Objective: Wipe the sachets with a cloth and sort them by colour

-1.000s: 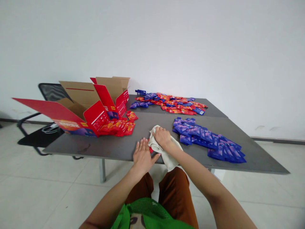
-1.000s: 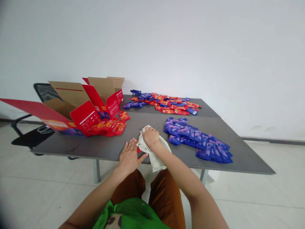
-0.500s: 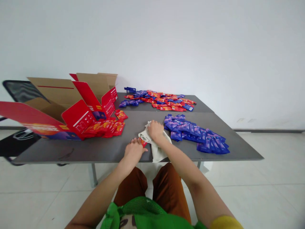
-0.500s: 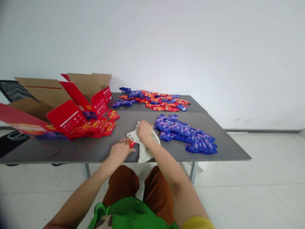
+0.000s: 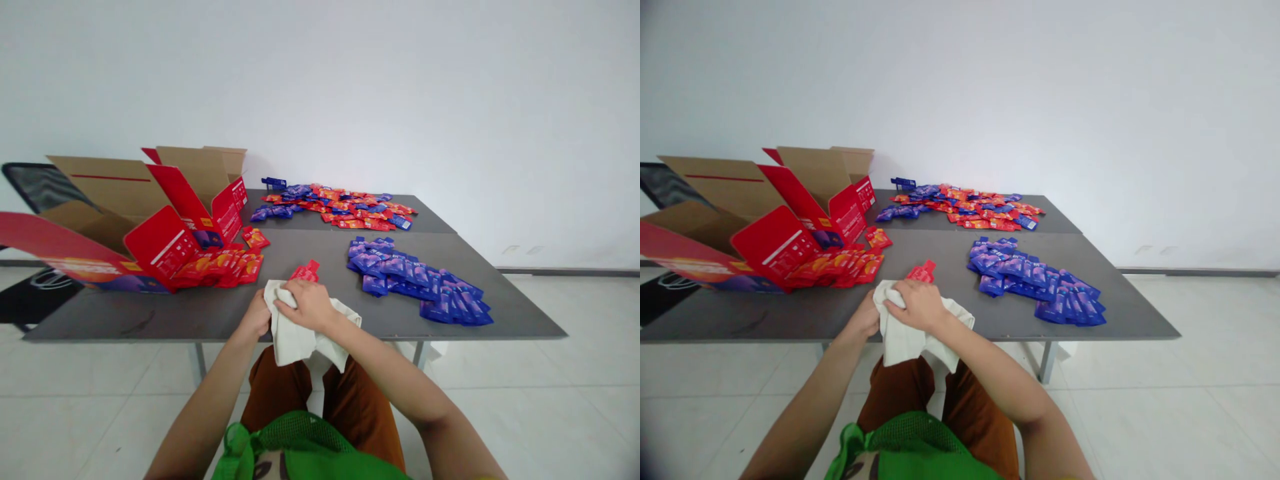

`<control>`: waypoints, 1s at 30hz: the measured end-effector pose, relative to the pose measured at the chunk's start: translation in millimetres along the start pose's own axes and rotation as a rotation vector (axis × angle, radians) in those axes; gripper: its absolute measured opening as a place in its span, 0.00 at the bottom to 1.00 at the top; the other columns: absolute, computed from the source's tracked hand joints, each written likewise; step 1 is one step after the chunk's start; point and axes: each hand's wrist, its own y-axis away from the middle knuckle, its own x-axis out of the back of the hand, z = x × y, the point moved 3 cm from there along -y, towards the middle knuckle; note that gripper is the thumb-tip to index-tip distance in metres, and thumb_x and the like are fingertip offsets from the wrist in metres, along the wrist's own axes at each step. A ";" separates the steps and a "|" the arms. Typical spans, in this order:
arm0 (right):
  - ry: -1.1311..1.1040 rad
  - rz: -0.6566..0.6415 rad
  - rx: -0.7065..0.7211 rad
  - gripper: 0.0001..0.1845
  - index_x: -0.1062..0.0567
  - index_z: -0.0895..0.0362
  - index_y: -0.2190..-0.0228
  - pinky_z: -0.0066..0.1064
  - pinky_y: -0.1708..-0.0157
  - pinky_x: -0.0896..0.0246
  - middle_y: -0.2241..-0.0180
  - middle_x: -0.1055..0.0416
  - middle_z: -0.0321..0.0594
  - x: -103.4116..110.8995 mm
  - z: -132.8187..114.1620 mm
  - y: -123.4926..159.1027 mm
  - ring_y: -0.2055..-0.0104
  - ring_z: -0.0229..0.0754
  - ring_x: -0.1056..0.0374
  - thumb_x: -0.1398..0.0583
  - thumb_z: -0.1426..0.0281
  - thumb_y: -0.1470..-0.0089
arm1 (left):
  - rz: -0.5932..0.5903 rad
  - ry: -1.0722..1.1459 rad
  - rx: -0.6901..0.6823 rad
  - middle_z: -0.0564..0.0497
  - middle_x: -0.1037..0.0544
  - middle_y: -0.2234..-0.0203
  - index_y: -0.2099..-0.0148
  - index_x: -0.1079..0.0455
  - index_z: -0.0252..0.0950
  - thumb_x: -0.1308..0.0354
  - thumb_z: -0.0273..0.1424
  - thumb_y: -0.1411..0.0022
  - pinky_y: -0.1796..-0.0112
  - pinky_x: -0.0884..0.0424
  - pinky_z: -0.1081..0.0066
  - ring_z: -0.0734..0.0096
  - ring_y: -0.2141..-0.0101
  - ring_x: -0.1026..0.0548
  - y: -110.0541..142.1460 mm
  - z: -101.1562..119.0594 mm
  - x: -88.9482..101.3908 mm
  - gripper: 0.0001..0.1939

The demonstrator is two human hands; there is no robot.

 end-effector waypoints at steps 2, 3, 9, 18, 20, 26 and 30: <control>0.054 -0.090 -0.011 0.18 0.32 0.55 0.59 0.31 0.59 0.41 0.59 0.29 0.41 -17.9 -2.8 1.0 0.57 0.43 0.33 0.48 0.55 0.42 | -0.047 0.022 0.039 0.47 0.22 0.76 0.63 0.25 0.28 0.33 0.31 0.63 0.73 0.29 0.71 0.63 0.73 0.23 1.9 2.1 -0.8 0.21; 0.087 -0.115 -0.043 0.19 0.33 0.55 0.58 0.32 0.59 0.41 0.59 0.29 0.42 -23.6 -1.0 0.4 0.57 0.44 0.33 0.48 0.54 0.42 | -0.067 0.024 0.067 0.47 0.22 0.76 0.63 0.26 0.29 0.33 0.30 0.62 0.73 0.29 0.71 0.63 0.73 0.23 3.1 3.5 -0.3 0.20; 0.231 -0.172 -0.370 0.31 0.36 0.56 0.52 0.37 0.62 0.39 0.57 0.31 0.48 -21.8 38.8 -13.4 0.59 0.48 0.32 0.59 0.47 0.41 | -0.131 -0.068 0.255 0.45 0.22 0.75 0.59 0.28 0.29 0.42 0.25 0.50 0.74 0.26 0.66 0.64 0.77 0.23 10.7 9.1 4.8 0.14; 0.202 -0.270 0.118 0.27 0.37 0.57 0.52 0.38 0.56 0.41 0.55 0.33 0.48 -15.6 -7.2 3.2 0.54 0.48 0.35 0.57 0.50 0.39 | -0.136 -0.047 0.285 0.45 0.23 0.79 0.66 0.28 0.27 0.45 0.21 0.52 0.80 0.30 0.73 0.67 0.79 0.25 -9.0 8.9 1.9 0.09; 0.167 -0.264 0.140 0.26 0.36 0.56 0.53 0.37 0.56 0.41 0.55 0.33 0.47 -17.1 -13.1 7.1 0.53 0.47 0.35 0.56 0.50 0.39 | -0.152 -0.059 0.263 0.45 0.23 0.78 0.65 0.27 0.28 0.43 0.23 0.52 0.80 0.31 0.74 0.67 0.78 0.24 -10.3 7.0 0.9 0.10; 0.248 -0.149 -0.408 0.26 0.36 0.58 0.52 0.35 0.60 0.40 0.56 0.31 0.49 -10.6 40.5 -4.7 0.56 0.46 0.32 0.57 0.52 0.38 | -0.212 -0.088 0.265 0.41 0.21 0.73 0.65 0.26 0.27 0.39 0.24 0.53 0.69 0.26 0.68 0.65 0.73 0.22 4.2 6.5 -0.2 0.09; 0.294 -0.086 -0.552 0.27 0.33 0.60 0.56 0.34 0.61 0.41 0.58 0.30 0.51 -5.1 66.6 0.9 0.57 0.47 0.32 0.56 0.52 0.38 | -0.290 -0.133 0.270 0.37 0.21 0.69 0.61 0.25 0.25 0.34 0.32 0.56 0.64 0.26 0.60 0.58 0.69 0.22 16.6 32.1 9.1 0.19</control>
